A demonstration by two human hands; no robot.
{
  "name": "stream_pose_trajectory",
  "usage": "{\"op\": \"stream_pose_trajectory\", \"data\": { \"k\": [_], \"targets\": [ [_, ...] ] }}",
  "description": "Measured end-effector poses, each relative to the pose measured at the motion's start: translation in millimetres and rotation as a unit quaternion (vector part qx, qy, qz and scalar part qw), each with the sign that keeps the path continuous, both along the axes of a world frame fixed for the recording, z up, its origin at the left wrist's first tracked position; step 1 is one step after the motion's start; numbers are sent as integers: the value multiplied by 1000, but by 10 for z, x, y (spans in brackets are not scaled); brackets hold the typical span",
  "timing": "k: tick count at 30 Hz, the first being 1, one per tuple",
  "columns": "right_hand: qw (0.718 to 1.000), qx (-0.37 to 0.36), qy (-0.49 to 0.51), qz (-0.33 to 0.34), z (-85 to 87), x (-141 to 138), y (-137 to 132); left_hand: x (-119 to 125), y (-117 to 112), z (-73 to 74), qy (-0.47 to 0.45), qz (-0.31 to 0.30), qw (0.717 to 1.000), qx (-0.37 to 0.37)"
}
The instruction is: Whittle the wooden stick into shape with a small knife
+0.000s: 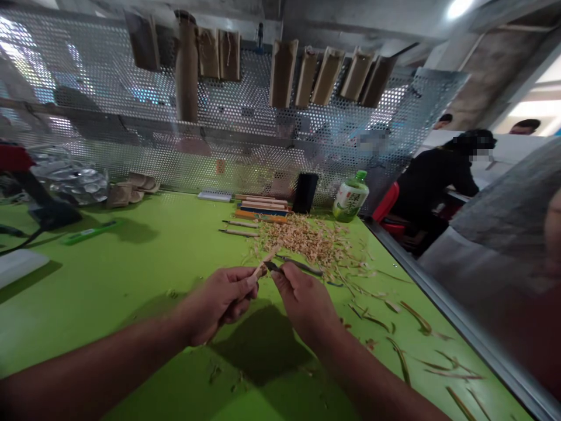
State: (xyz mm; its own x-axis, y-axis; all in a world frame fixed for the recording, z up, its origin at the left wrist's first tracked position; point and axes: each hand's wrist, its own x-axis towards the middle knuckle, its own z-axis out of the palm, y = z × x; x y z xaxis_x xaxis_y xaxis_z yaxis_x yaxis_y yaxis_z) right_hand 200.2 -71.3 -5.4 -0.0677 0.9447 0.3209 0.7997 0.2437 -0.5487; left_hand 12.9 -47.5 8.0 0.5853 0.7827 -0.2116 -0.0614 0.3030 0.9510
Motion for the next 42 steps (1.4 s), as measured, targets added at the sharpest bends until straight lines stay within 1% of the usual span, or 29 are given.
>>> {"op": "stream_pose_trajectory", "data": {
  "k": [9, 13, 18, 21, 25, 30, 32, 37, 42],
  "targets": [
    [1000, 2, -10, -3, 1, -11, -23, 2, 24, -19, -4, 2, 1000, -1],
    [1000, -10, -16, -8, -8, -7, -16, 3, 19, -22, -2, 5, 1000, -5],
    [1000, -5, -18, 0, -5, -14, -14, 3, 28, -35, 1, -3, 1000, 0],
    [1000, -2, -17, 7, -4, -13, -12, -2, 35, -29, -1, 0, 1000, -1],
    [1000, 13, -8, -5, -9, 5, -5, -10, 35, -19, 2, -5, 1000, -1],
    [1000, 8, -15, 4, -16, 4, -4, 1, 21, 0, -11, -1, 1000, -10],
    [1000, 6, -23, 3, -20, -1, -5, 5, 16, 11, -8, 5, 1000, -14],
    [998, 4, -59, -19, -31, -4, -9, 3, 16, 18, 1, -4, 1000, -5],
    [993, 38, -109, -38, -15, -9, -23, 6, 4, 33, 23, -22, 999, -8]
  ]
}}
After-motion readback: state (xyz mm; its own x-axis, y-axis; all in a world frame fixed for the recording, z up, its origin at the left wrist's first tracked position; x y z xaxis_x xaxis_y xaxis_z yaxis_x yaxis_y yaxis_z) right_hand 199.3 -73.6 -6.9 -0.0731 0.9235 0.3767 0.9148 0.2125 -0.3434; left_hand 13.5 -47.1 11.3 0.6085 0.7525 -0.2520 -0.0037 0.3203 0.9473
